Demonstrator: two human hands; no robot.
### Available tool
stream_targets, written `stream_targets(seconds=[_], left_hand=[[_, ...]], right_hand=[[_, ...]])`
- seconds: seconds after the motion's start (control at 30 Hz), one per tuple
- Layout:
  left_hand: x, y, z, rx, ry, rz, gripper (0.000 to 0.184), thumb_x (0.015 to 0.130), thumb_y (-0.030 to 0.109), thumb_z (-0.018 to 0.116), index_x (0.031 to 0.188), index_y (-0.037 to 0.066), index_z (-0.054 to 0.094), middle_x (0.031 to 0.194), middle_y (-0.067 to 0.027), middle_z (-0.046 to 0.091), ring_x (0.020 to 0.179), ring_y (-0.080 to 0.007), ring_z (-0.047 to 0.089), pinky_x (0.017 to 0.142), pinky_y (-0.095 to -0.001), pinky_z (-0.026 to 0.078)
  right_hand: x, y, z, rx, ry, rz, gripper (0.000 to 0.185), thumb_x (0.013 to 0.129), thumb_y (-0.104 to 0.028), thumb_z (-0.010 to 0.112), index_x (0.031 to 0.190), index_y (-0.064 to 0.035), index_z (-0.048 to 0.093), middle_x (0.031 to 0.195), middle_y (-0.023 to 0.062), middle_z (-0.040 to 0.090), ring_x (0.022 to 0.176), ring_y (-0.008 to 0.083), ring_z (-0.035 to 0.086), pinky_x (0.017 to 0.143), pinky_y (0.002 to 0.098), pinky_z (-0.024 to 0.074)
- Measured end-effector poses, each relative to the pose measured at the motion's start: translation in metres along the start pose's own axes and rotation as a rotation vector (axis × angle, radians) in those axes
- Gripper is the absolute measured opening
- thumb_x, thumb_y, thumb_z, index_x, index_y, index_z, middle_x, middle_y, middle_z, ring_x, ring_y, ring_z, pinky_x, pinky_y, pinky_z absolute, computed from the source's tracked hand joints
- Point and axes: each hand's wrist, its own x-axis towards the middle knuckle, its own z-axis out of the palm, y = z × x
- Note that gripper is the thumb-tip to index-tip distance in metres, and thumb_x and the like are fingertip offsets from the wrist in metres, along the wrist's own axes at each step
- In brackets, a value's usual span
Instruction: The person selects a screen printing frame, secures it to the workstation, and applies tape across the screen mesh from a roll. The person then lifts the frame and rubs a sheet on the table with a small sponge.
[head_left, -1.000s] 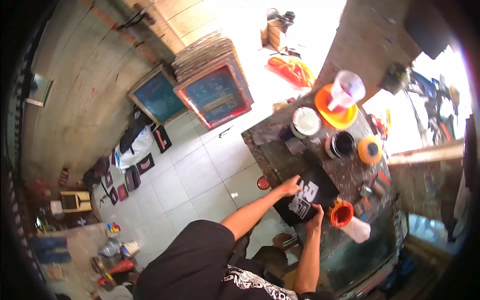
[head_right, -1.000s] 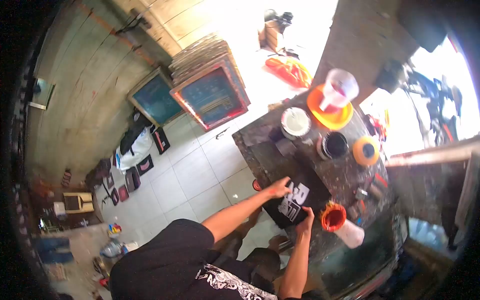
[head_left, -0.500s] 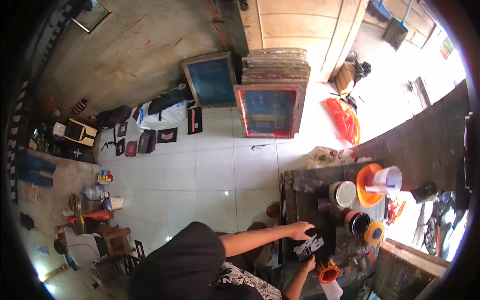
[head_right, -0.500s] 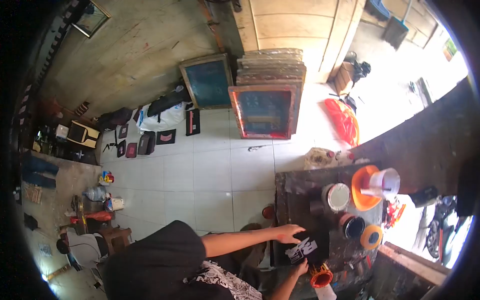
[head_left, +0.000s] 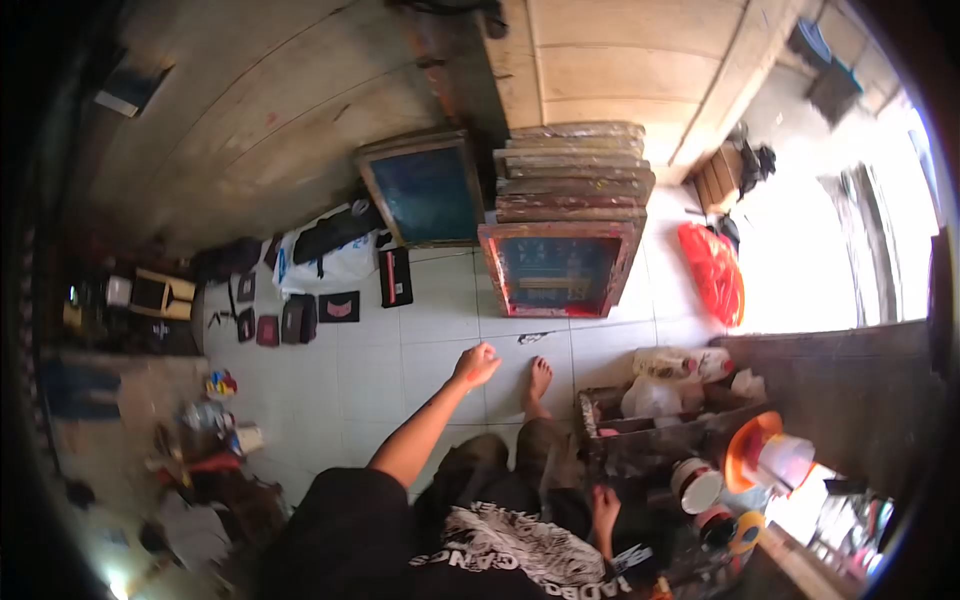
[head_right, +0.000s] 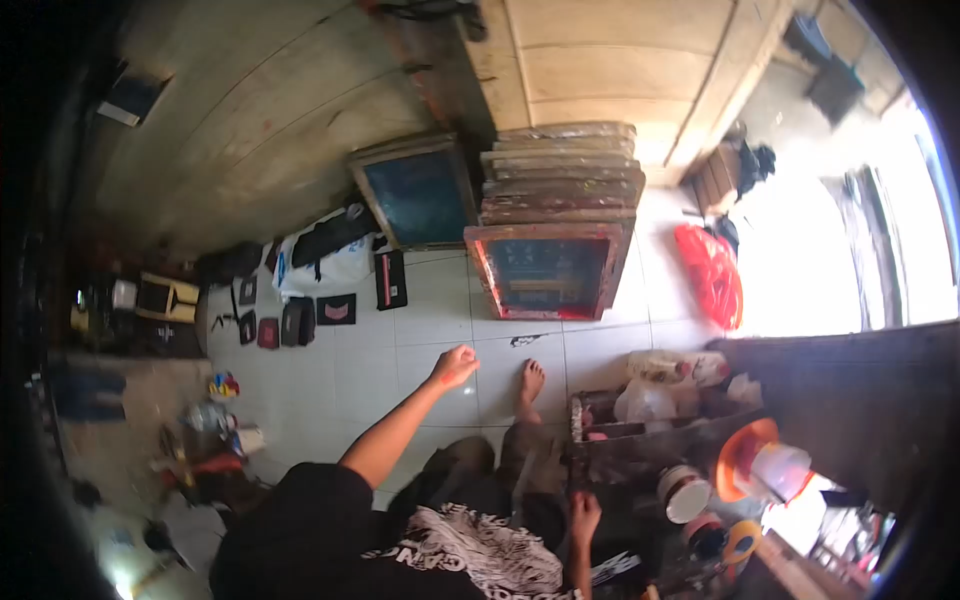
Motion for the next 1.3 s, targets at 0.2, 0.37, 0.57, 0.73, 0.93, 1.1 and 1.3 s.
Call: stream_targets(seconds=[0.2,0.37,0.57,0.73,0.93,1.1,1.3], left_hand=[[0.121,0.051,-0.049,0.078,0.185,0.182,0.038,0.077,0.019,0.072,0.11,0.004,0.059,0.106,-0.017,0.066,0.101,-0.0337,0.063,0.089,-0.0419,0.051],[0.215,0.089,-0.075,0.274,0.291,0.372,0.047,0.075,0.01,0.063,0.119,-0.003,0.053,0.12,-0.0196,0.058,0.112,-0.0375,0.055,0.097,-0.0434,0.046],[0.294,0.087,-0.05,0.481,-0.034,0.133,0.096,0.067,0.018,0.072,0.149,-0.002,0.025,0.156,-0.0229,0.022,0.147,-0.0371,0.018,0.118,-0.0481,0.021],[0.277,0.052,-0.036,0.631,0.141,0.342,0.105,0.064,0.013,0.07,0.152,-0.001,0.016,0.159,-0.0245,0.01,0.148,-0.0384,0.012,0.118,-0.0535,0.017],[0.231,0.047,-0.027,0.491,0.06,0.378,0.097,0.07,0.009,0.063,0.155,0.009,0.016,0.157,-0.0311,0.002,0.144,-0.0517,0.006,0.118,-0.0582,0.01],[0.169,0.032,-0.024,0.461,0.057,0.42,0.098,0.07,0.01,0.064,0.155,0.01,0.015,0.155,-0.0343,0.005,0.144,-0.0523,0.007,0.118,-0.0572,0.01],[0.102,0.001,-0.03,0.64,-0.196,0.413,0.103,0.069,0.015,0.068,0.156,0.009,0.012,0.156,-0.0335,0.004,0.145,-0.0497,0.006,0.119,-0.0553,0.012]], right_hand=[[0.055,-0.141,0.013,0.105,-0.157,0.276,0.029,0.097,-0.024,0.059,0.113,-0.0005,0.063,0.095,0.0084,0.069,0.083,0.0158,0.067,0.072,0.0279,0.0534],[0.029,-0.115,0.005,0.179,0.083,0.381,0.029,0.096,-0.028,0.061,0.109,-0.0021,0.064,0.088,0.0072,0.068,0.071,0.0144,0.064,0.062,0.0268,0.0511],[-0.076,-0.104,0.053,0.092,0.266,0.624,0.022,0.094,-0.022,0.064,0.098,0.0002,0.067,0.077,0.0027,0.065,0.063,0.0106,0.057,0.057,0.0251,0.047],[-0.041,-0.141,0.098,-0.024,0.092,0.586,0.025,0.096,-0.017,0.06,0.106,0.0046,0.066,0.09,0.0062,0.07,0.085,0.0125,0.062,0.077,0.0263,0.048],[0.097,-0.2,0.146,0.028,0.028,0.445,0.025,0.097,-0.02,0.058,0.108,0.0009,0.065,0.082,0.0027,0.064,0.066,0.0092,0.057,0.061,0.0245,0.0483],[0.181,-0.209,0.172,0.192,-0.006,0.401,0.031,0.096,-0.025,0.06,0.114,0.0001,0.061,0.09,0.0045,0.065,0.076,0.0117,0.061,0.064,0.0251,0.0488],[0.274,-0.193,0.245,0.401,0.259,0.665,0.059,0.093,-0.043,0.062,0.132,-0.0007,0.049,0.106,0.0114,0.065,0.093,0.0231,0.067,0.074,0.0335,0.0546]])
